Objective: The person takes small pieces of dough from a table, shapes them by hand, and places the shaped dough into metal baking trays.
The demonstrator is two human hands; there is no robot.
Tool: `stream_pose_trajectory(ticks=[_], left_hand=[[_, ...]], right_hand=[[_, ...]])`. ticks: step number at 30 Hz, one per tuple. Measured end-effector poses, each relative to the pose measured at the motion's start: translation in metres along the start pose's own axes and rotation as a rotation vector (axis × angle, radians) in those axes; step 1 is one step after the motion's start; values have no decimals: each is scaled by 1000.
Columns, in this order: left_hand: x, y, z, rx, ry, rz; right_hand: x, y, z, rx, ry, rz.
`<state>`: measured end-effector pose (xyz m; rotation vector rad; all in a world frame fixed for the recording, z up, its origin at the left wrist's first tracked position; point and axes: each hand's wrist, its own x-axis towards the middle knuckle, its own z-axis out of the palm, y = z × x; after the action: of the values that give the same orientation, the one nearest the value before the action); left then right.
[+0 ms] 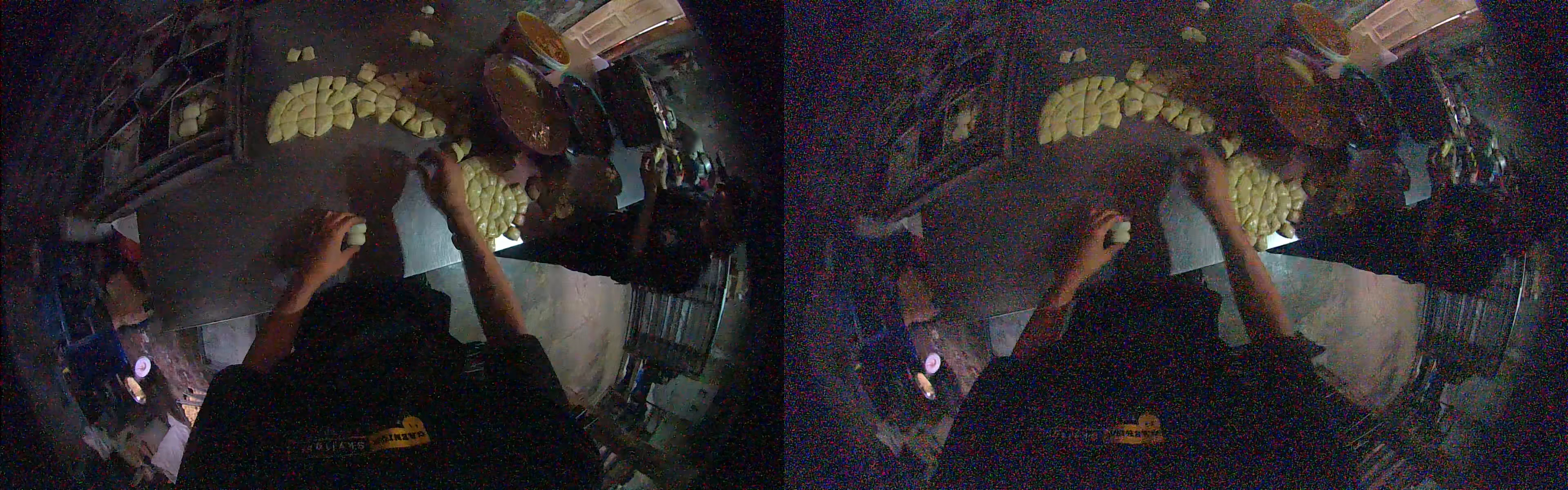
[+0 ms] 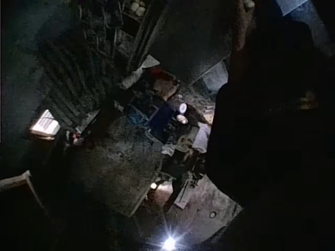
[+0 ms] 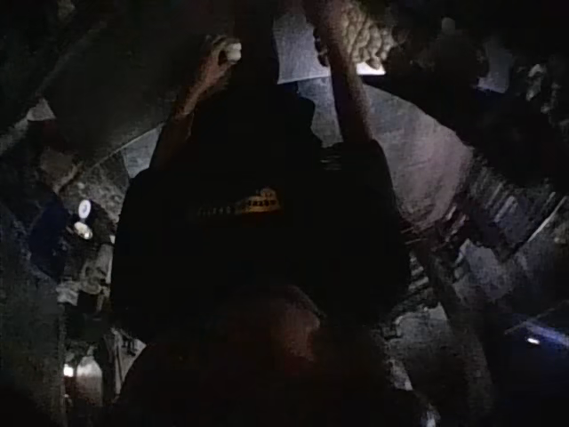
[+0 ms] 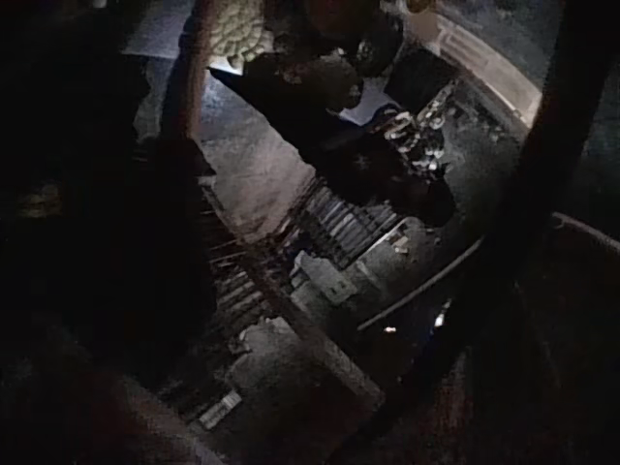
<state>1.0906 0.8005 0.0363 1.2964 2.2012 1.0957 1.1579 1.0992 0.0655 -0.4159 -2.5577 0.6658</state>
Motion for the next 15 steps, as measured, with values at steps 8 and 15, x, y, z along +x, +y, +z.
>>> stream_pose_trajectory(ticks=[8, 15], left_hand=[[7, 57, -17, -133, 373, -74], [46, 119, 11, -1357, 335, -581]], right_hand=[[26, 86, -23, -98, -195, 264], [-7, -61, -86, 371, -269, -122]])
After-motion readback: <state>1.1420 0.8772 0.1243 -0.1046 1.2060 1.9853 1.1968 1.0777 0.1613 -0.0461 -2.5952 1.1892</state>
